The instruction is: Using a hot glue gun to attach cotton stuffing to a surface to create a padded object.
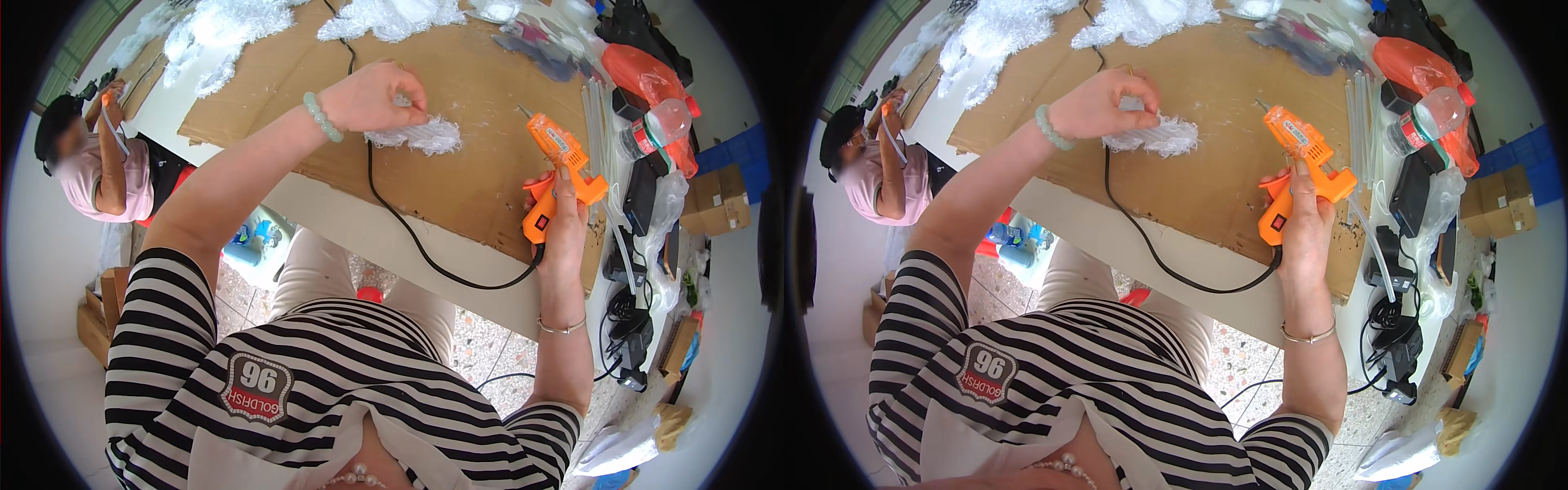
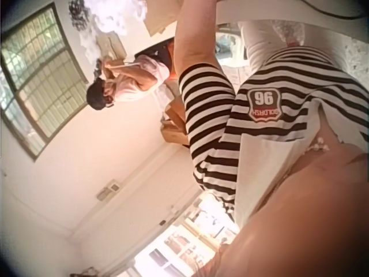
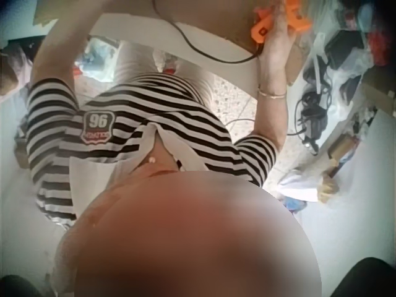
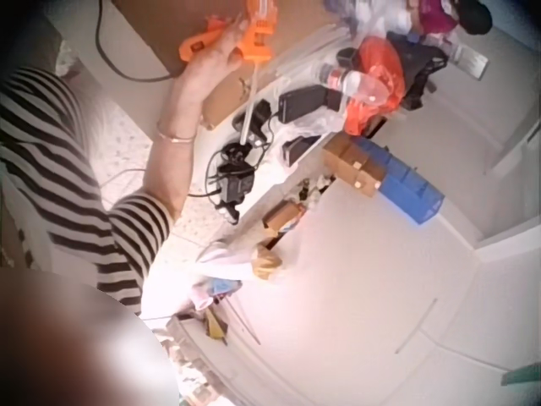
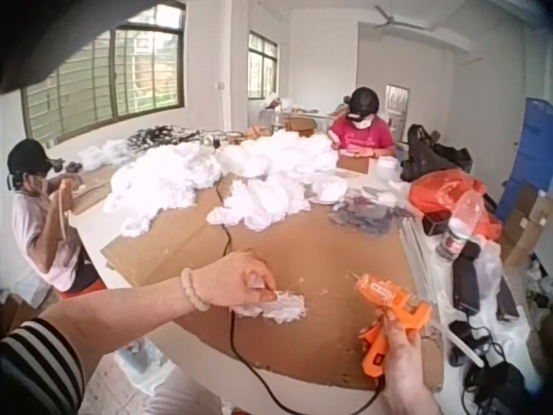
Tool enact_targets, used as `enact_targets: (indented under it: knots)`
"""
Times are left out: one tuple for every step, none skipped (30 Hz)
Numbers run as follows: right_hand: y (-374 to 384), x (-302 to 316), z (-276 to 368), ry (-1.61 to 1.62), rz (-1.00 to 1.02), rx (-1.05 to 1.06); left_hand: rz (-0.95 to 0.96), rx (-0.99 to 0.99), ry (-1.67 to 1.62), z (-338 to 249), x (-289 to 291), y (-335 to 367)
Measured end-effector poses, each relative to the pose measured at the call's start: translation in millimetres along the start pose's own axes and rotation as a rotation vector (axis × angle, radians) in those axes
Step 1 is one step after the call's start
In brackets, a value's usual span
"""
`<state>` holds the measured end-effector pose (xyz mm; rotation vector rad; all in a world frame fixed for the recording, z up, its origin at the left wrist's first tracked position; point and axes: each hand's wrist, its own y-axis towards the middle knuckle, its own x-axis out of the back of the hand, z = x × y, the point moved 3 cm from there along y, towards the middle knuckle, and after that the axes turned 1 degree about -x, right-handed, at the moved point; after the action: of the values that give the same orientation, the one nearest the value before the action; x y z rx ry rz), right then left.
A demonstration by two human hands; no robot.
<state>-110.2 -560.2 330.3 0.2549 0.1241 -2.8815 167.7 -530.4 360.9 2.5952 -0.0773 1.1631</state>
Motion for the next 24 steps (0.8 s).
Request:
enact_targets:
  knots:
    - [-0.8,-0.5,0.9,0.008,-0.004,0.0,0.017,-0.017,0.064,-0.6,-1.4,-3.6]
    - [-1.1,-2.1,1.5,0.008,-0.002,-0.001,0.016,-0.015,0.065,-0.2,-3.5,-6.8]
    - [-1.3,-3.3,2.0,0.011,-0.015,-0.003,0.02,-0.068,0.126,-1.3,-6.6,-10.2]
    - [-1.5,-4.2,2.1,0.014,-0.029,-0.004,0.023,-0.121,0.187,-1.7,-9.2,-12.7]
    - [-1.2,-4.4,2.1,0.012,-0.026,-0.003,0.02,-0.12,0.186,-0.8,-11.3,-13.4]
    - [-0.7,-4.3,1.2,0.017,-0.025,-0.005,0.024,-0.173,0.343,-1.3,-14.1,-14.0]
    - [-0.1,-4.2,0.4,0.023,-0.023,-0.007,0.028,-0.225,0.5,-2.0,-15.8,-14.7]
    - [0.1,-3.1,-0.2,0.021,-0.024,-0.006,0.026,-0.227,0.498,-1.4,-15.9,-14.3]
    - [0.5,-2.0,-1.0,0.017,-0.02,-0.008,0.0,-0.197,0.409,0.1,-14.5,-13.7]
    - [0.8,-1.6,-1.1,0.014,-0.016,-0.011,-0.024,-0.166,0.319,1.3,-13.1,-13.4]
    - [0.6,-1.7,-1.4,0.014,-0.016,-0.013,-0.023,-0.165,0.318,-0.4,-11.2,-13.5]
    - [0.4,-1.9,-1.4,0.022,-0.016,-0.011,-0.001,-0.122,0.259,-2.8,-7.8,-13.3]
    - [0.1,-2.1,-1.2,0.03,-0.017,-0.009,0.021,-0.08,0.199,-3.6,-6.6,-13.4]
    - [-0.4,-2.6,-0.2,0.03,-0.017,-0.01,0.021,-0.079,0.199,-4.0,-8.2,-14.7]
    - [-1.1,-3.1,1.4,0.023,-0.016,-0.006,-0.02,-0.163,0.302,-7.0,-10.4,-16.7]
    - [-1.6,-3.2,2.1,0.016,-0.015,-0.002,-0.062,-0.248,0.405,-9.1,-12.5,-18.1]
    - [-1.4,-3.2,1.9,0.017,-0.014,-0.002,-0.062,-0.247,0.406,-7.1,-14.5,-18.2]
    - [-1.3,-3.4,1.6,0.017,-0.004,-0.006,-0.046,-0.256,0.449,-4.8,-17.3,-18.2]
    - [-1.1,-3.8,1.4,0.016,0.007,-0.01,-0.03,-0.264,0.492,-3.8,-18.9,-17.9]
    - [-1.4,-3.7,1.9,0.015,0.006,-0.009,-0.03,-0.266,0.491,-5.1,-18.9,-16.4]
    - [-1.7,-4.0,2.3,0.012,-0.001,-0.013,-0.001,-0.186,0.415,-4.7,-18.3,-14.3]
    - [-1.9,-3.9,2.9,0.009,-0.007,-0.016,0.028,-0.106,0.339,-3.4,-18.1,-12.8]
    - [-1.3,-3.2,2.0,0.009,-0.006,-0.015,0.026,-0.107,0.34,-2.6,-18.4,-12.5]
    - [-0.5,-1.7,0.2,0.008,-0.005,-0.009,0.021,-0.113,0.336,-1.4,-19.1,-12.4]
